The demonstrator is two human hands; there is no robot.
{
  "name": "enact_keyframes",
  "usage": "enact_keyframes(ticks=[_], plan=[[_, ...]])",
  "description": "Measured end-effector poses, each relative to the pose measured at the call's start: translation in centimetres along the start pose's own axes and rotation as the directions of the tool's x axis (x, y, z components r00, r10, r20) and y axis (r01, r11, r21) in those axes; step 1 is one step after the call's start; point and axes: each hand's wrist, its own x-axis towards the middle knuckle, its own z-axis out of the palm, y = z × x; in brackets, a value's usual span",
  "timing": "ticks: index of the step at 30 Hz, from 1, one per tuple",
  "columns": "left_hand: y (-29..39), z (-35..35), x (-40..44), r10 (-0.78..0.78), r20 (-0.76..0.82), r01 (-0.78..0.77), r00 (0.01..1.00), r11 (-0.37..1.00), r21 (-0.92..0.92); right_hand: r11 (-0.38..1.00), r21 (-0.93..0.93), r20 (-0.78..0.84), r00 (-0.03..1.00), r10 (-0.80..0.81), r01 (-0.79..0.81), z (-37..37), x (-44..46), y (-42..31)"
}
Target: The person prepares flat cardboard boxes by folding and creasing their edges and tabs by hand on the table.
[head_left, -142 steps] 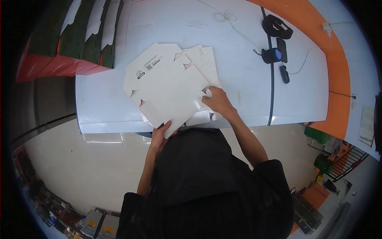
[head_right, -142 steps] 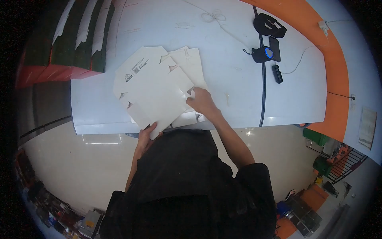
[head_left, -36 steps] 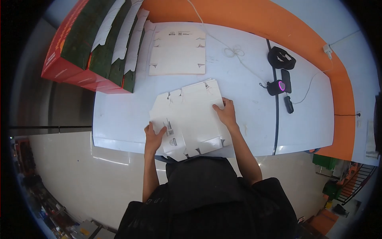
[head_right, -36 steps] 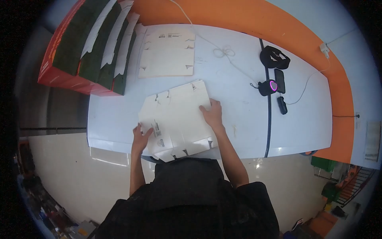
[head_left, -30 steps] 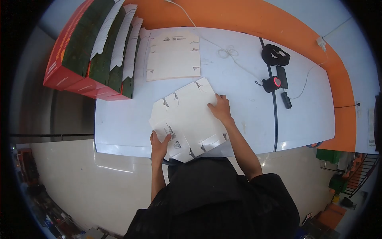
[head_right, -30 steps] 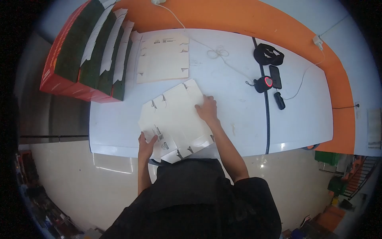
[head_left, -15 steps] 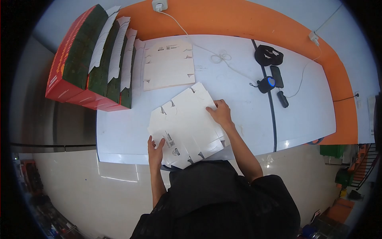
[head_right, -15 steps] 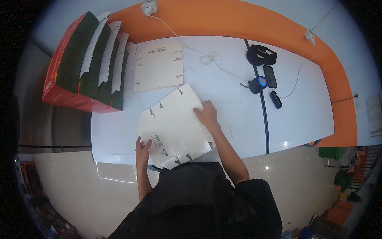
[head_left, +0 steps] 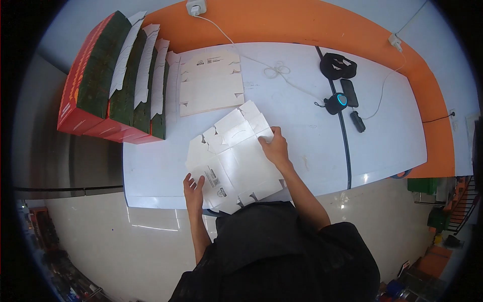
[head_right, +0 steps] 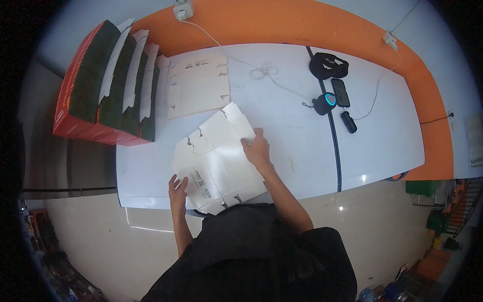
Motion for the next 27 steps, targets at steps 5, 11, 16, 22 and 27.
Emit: enact_keyframes(ticks=[5,11,16,22,27], plan=[[-1.1,0.1,1.3,-0.035,-0.1,0.045,0.994,0.994,0.102,0.968,0.245,0.073,0.995,-0.069,0.049,0.1,-0.3,1.9],[-1.1,-2.0,0.1,0.151,0.031,-0.15,0.988,0.988,-0.036,0.868,0.488,0.22,0.948,-0.231,0.098,-5.9,-5.8,-2.5],[5.0,-4.5,-5.1,0.49,-0.135,-0.508,0.862,0.825,-0.249,0.717,0.652,0.067,0.923,-0.378,0.247,-10.6,-10.4,-6.6],[3.5,-2.7,-2.0,0.793,-0.087,-0.785,0.602,0.57,-0.241,0.574,0.67,-0.063,0.806,-0.589,0.471,-8.3,-7.4,-1.6],[1.3,0.1,0.3,0.665,0.028,-0.651,0.746,0.738,-0.175,0.739,0.555,-0.034,0.899,-0.437,0.381,-5.1,-5.4,4.3]])
